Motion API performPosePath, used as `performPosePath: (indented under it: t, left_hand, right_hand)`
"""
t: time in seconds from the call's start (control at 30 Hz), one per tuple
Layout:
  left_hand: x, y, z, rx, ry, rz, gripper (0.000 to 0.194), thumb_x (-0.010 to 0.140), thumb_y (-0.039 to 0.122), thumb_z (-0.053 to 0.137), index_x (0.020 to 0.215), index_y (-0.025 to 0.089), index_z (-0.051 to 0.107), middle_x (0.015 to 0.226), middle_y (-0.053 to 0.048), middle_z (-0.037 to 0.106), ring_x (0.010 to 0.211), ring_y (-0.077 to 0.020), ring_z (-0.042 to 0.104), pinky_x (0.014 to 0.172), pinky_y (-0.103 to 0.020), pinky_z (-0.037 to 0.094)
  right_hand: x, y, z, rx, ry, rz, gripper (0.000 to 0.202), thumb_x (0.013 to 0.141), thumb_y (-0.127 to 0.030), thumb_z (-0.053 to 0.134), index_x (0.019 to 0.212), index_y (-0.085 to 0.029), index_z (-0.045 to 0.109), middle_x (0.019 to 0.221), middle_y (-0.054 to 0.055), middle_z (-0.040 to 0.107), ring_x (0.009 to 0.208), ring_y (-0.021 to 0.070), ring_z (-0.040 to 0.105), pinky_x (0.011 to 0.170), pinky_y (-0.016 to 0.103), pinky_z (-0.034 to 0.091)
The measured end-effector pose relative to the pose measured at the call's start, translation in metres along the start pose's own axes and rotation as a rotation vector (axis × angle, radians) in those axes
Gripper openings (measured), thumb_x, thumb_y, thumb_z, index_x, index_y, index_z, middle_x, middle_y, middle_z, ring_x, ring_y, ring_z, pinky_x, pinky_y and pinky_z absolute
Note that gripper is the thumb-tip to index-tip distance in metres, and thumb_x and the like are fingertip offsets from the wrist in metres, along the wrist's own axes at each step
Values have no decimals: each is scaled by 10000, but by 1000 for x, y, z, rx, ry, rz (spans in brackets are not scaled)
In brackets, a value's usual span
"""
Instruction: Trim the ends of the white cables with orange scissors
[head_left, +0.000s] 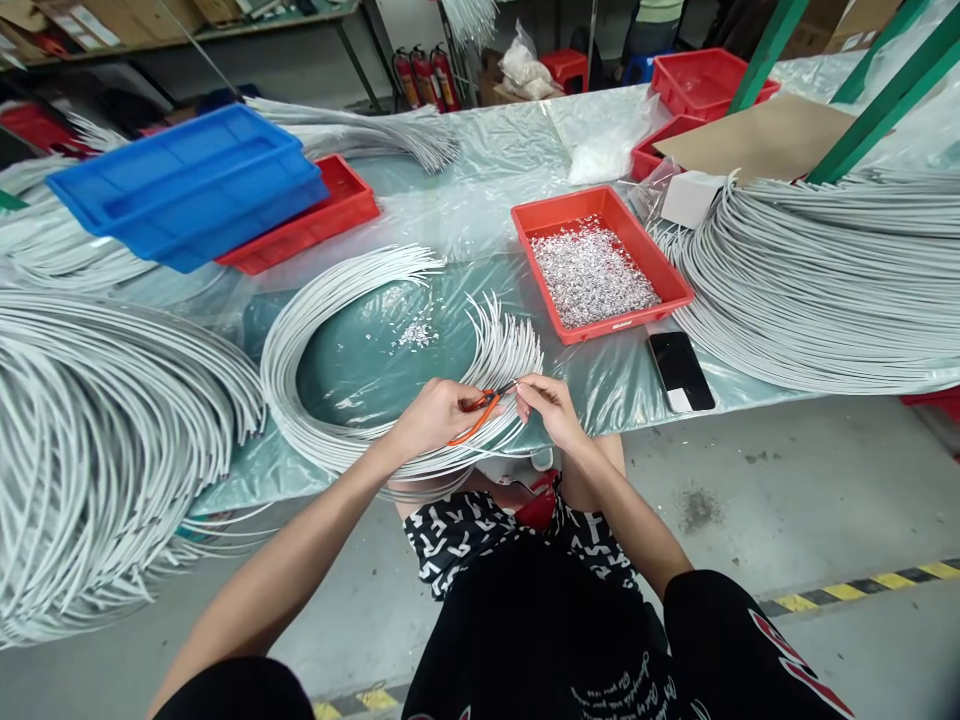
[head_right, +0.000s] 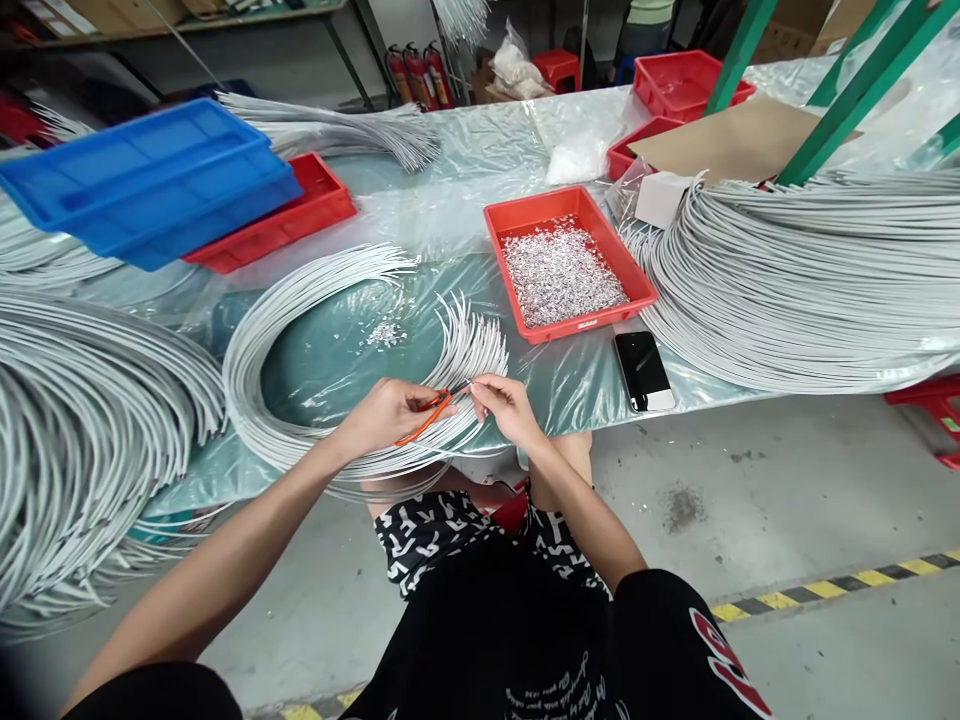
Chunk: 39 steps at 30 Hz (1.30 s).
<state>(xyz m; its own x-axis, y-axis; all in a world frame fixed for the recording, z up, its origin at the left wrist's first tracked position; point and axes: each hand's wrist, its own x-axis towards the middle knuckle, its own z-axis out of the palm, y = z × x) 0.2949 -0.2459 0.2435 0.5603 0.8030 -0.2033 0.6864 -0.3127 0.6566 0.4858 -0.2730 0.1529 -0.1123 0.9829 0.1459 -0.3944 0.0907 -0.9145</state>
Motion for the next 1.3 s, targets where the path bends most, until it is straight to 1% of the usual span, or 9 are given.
performPosePath:
  t: [0.17, 0.4, 0.6, 0.8, 0.87, 0.97, 1.07, 1.17, 1.3]
  left_hand:
    - [0, -2, -1, -11, 20, 10, 561, 873, 585, 595, 559, 158, 408, 596, 44, 265, 582, -83, 212, 489, -232, 177]
    - [0, 3, -2, 11, 24, -10, 581, 868, 600, 589, 561, 171, 345, 588, 44, 250, 584, -86, 194, 496, -241, 167]
    - [0, -1, -1, 11, 26, -12, 560, 866, 584, 591, 562, 166, 376, 599, 41, 251, 587, -87, 197, 497, -244, 165]
    - [0, 0, -3, 37, 14, -7, 578, 865, 617, 577, 555, 162, 402, 595, 38, 250, 590, -92, 191, 502, -250, 161]
    - [-1, 1, -4, 65, 20, 10, 585, 869, 616, 571, 546, 160, 398, 590, 37, 249, 589, -93, 188, 505, -253, 154]
    - [-2, 1, -5, 85, 19, 22, 591, 868, 608, 576, 535, 158, 387, 591, 34, 250, 590, -93, 184, 511, -255, 145]
    - [-3, -2, -5, 75, 7, 18, 595, 855, 610, 589, 528, 156, 387, 597, 32, 248, 588, -89, 184, 516, -253, 140]
    - [-4, -4, -5, 48, -18, 9, 584, 844, 599, 608, 539, 156, 383, 610, 32, 246, 587, -82, 192, 519, -247, 142]
    - [-4, -4, -3, -13, -46, -6, 570, 837, 589, 624, 554, 159, 376, 616, 33, 245, 585, -77, 199, 507, -240, 144]
  right_hand:
    - [0, 1, 0, -16, 5, 1, 360, 875, -548, 683, 865, -190, 717, 535, -59, 498, 461, 112, 493, 526, 275, 375]
    - [0, -1, 1, -6, -21, -54, 305, 913, -488, 661, 859, -192, 707, 546, -55, 495, 465, 105, 490, 523, 269, 367]
    - [0, -1, 1, -60, -10, -21, 355, 891, -539, 667, 817, -193, 693, 546, -51, 491, 469, 109, 482, 527, 276, 371]
    - [-1, -4, 0, -93, -35, -37, 381, 906, -555, 636, 850, -192, 737, 544, -42, 504, 480, 115, 482, 543, 282, 380]
    - [-1, -6, 0, -116, -28, -26, 388, 888, -566, 653, 838, -193, 747, 546, -34, 520, 496, 120, 485, 549, 283, 391]
    - [-1, -7, 1, -135, -1, -1, 403, 837, -591, 696, 786, -194, 750, 588, -10, 580, 549, 135, 515, 575, 289, 433]
    - [0, -6, 2, -119, 31, 10, 406, 778, -601, 747, 750, -196, 745, 621, 7, 628, 589, 152, 560, 597, 298, 470]
    - [-1, -4, 1, -107, 47, -1, 399, 734, -595, 784, 732, -199, 736, 641, 14, 650, 595, 157, 585, 595, 299, 479]
    - [-3, -3, 2, -177, 73, -56, 363, 767, -559, 771, 724, -203, 716, 675, 22, 664, 639, 163, 598, 599, 294, 457]
